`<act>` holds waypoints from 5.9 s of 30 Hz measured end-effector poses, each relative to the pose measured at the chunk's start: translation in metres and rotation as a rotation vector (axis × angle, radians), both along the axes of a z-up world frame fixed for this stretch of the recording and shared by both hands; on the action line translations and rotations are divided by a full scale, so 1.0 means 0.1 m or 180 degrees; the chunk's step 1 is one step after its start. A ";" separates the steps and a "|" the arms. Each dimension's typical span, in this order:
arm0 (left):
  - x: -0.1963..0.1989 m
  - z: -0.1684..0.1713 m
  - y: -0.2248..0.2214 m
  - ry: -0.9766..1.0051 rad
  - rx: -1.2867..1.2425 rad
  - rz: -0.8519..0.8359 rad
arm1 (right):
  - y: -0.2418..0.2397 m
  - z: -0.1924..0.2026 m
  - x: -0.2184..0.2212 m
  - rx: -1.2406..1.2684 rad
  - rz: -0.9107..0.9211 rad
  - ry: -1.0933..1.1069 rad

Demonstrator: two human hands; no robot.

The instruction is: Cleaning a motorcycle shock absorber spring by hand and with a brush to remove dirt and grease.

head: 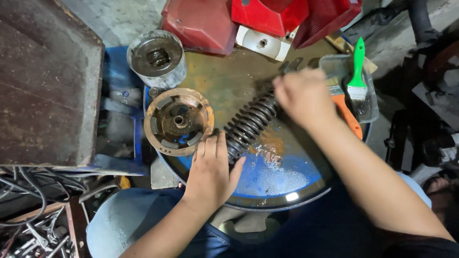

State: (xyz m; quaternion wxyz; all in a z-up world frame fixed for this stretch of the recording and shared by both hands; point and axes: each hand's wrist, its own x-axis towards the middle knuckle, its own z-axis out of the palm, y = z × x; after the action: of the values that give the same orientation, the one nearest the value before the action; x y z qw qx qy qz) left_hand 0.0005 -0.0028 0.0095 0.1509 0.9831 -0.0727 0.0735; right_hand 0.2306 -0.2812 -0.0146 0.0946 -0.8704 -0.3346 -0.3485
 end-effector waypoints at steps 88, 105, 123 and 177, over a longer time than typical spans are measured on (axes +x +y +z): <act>-0.12 -0.22 -0.19 -0.0521 0.1204 -0.0142 | -0.06 0.88 -0.65 -0.1111 -0.0964 0.2635; -0.11 -0.20 -0.23 -0.0693 0.1268 -0.0055 | 0.00 0.61 -0.60 -0.1314 -0.0713 0.1440; 0.08 -0.29 -0.06 -0.1098 0.0691 -0.0036 | -0.14 1.09 -0.95 -0.0699 -0.0736 0.2235; 0.26 -0.17 0.14 -0.0595 0.0637 -0.0187 | -0.04 0.26 -0.46 -0.0130 -0.0414 0.1496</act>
State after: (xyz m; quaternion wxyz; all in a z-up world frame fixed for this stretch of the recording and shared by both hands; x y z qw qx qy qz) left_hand 0.0263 0.0112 -0.0079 0.0467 0.9796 -0.1222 0.1527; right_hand 0.1849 -0.2855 0.0115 0.1296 -0.9490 -0.2536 -0.1349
